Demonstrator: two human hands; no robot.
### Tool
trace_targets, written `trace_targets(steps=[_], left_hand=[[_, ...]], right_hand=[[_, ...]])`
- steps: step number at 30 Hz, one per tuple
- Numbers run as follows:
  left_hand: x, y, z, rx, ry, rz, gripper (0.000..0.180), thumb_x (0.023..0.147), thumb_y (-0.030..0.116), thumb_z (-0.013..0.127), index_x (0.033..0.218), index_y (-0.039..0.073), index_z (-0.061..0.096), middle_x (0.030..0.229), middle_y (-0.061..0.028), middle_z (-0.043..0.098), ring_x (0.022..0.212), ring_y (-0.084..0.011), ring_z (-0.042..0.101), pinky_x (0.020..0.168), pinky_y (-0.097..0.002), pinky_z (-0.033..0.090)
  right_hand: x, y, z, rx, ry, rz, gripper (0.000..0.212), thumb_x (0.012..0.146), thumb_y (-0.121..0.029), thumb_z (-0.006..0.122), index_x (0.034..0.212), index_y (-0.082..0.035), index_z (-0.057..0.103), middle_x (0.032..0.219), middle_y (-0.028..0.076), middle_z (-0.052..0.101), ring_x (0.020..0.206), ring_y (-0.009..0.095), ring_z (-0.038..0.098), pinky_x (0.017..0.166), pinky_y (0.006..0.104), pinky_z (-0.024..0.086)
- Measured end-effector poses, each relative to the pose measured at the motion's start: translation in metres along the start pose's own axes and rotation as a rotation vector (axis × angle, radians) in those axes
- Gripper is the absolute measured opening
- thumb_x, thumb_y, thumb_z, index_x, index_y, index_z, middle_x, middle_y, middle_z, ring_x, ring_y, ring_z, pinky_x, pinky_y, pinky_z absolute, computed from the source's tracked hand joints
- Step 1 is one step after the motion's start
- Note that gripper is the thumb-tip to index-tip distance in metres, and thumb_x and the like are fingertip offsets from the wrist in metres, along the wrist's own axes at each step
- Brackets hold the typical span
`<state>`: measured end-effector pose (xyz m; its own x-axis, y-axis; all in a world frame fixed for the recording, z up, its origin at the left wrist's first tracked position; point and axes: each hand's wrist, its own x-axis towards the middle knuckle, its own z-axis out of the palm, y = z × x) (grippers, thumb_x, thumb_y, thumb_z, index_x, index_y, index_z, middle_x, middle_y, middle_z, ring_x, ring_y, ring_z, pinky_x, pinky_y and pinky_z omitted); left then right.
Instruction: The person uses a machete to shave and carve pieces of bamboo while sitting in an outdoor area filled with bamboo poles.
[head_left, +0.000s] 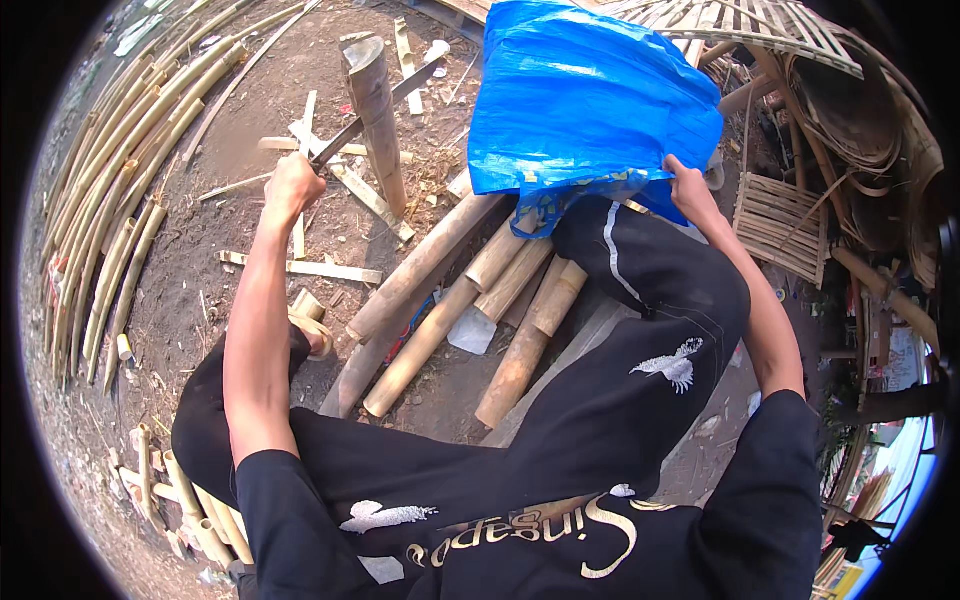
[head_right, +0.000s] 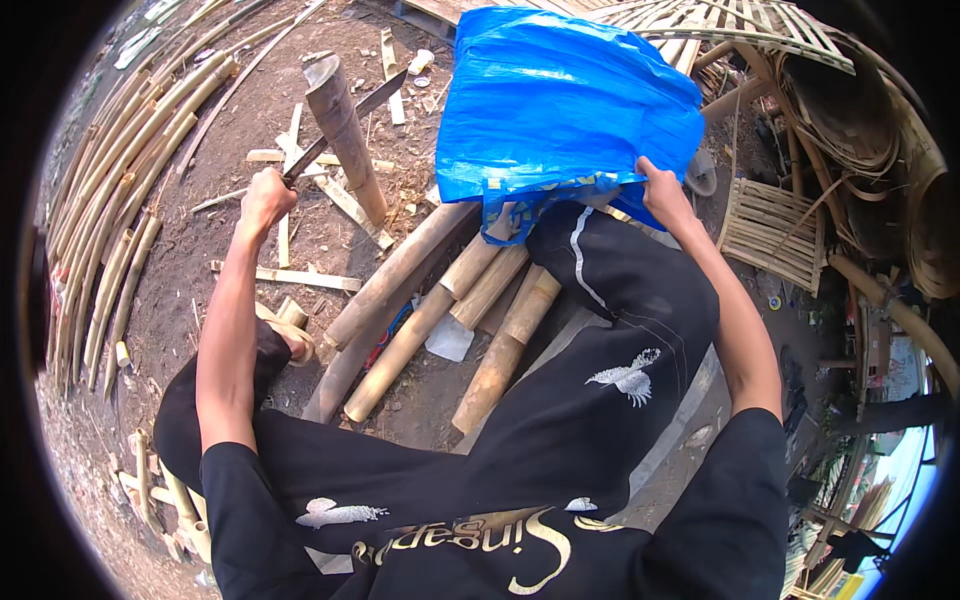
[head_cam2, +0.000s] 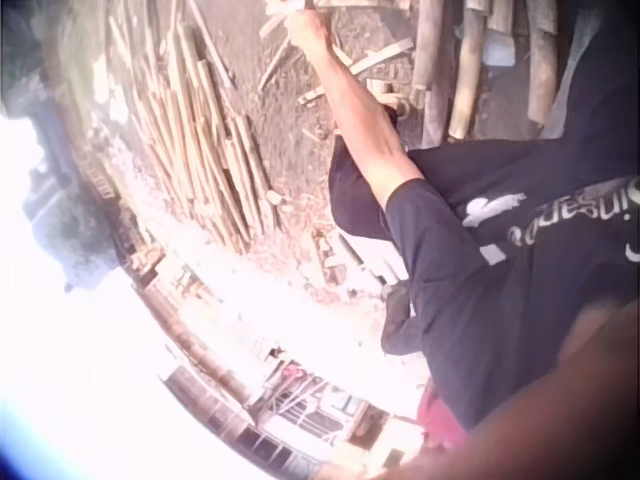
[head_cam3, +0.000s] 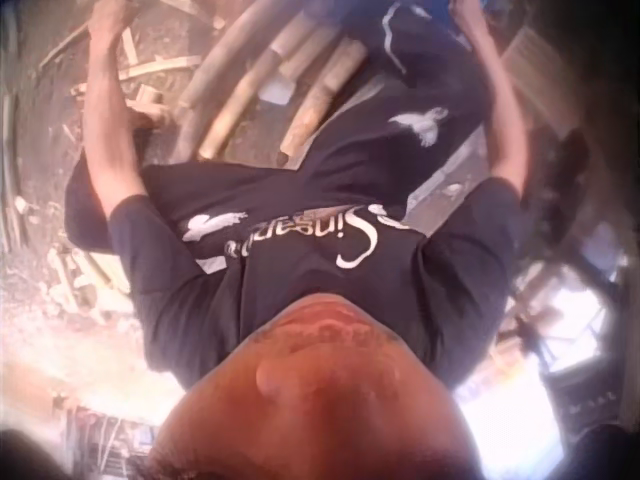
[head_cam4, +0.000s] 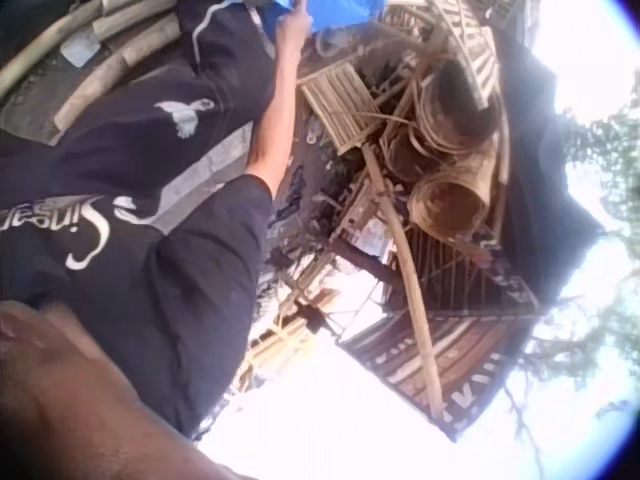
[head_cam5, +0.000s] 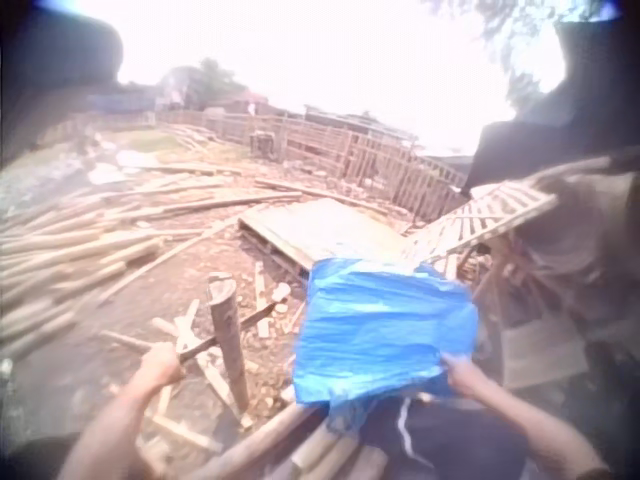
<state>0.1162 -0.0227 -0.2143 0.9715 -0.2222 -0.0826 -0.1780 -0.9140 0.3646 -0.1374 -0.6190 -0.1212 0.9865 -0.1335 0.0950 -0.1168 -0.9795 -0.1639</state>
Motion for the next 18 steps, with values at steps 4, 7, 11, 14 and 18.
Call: trace_targets(steps=[4, 7, 11, 14, 18], left_hand=[[-0.001, 0.009, 0.004, -0.054, 0.048, -0.028, 0.025, 0.077, 0.008, 0.060, 0.093, -0.010, 0.070, 0.096, -0.0344, 0.068, 0.097, -0.0450, 0.069, 0.085, -0.0493, 0.056], [-0.016, 0.009, 0.001, -0.087, 0.001, -0.019, 0.027, 0.077, 0.008, 0.061, 0.096, -0.009, 0.071, 0.096, -0.0326, 0.069, 0.097, -0.0447, 0.069, 0.085, -0.0495, 0.056], [-0.011, 0.005, 0.010, -0.088, 0.005, 0.003, 0.027, 0.079, 0.010, 0.062, 0.096, -0.009, 0.071, 0.097, -0.0331, 0.069, 0.098, -0.0439, 0.069, 0.085, -0.0499, 0.056], [-0.016, -0.022, -0.006, -0.040, 0.053, -0.056, 0.030, 0.079, 0.012, 0.063, 0.099, -0.009, 0.068, 0.099, -0.0335, 0.069, 0.100, -0.0436, 0.069, 0.087, -0.0497, 0.055], [-0.023, 0.000, -0.003, -0.077, 0.013, 0.003, 0.030, 0.080, 0.012, 0.063, 0.101, -0.009, 0.065, 0.100, -0.0336, 0.068, 0.101, -0.0440, 0.068, 0.088, -0.0497, 0.055]], right_hand=[[-0.043, -0.013, -0.019, 0.026, -0.014, 0.074, 0.019, 0.089, -0.001, 0.057, 0.108, -0.004, 0.057, 0.082, 0.030, 0.061, 0.081, 0.045, 0.065, 0.070, 0.0493, 0.049], [-0.074, -0.045, -0.029, 0.005, -0.093, 0.220, 0.018, 0.089, -0.003, 0.061, 0.107, -0.005, 0.058, 0.083, 0.026, 0.064, 0.078, 0.038, 0.068, 0.073, 0.0438, 0.052], [-0.094, -0.087, -0.052, -0.094, -0.005, 0.365, 0.018, 0.089, -0.004, 0.063, 0.107, -0.006, 0.059, 0.087, 0.023, 0.067, 0.079, 0.032, 0.070, 0.076, 0.0403, 0.053], [-0.074, -0.102, -0.002, -0.087, 0.406, 0.408, 0.018, 0.089, -0.004, 0.063, 0.107, -0.006, 0.059, 0.090, 0.021, 0.069, 0.082, 0.031, 0.071, 0.077, 0.0389, 0.053], [-0.048, -0.092, -0.023, 0.126, 0.894, 0.157, 0.017, 0.089, -0.004, 0.063, 0.106, -0.007, 0.060, 0.097, 0.017, 0.072, 0.087, 0.029, 0.072, 0.080, 0.0381, 0.054]])
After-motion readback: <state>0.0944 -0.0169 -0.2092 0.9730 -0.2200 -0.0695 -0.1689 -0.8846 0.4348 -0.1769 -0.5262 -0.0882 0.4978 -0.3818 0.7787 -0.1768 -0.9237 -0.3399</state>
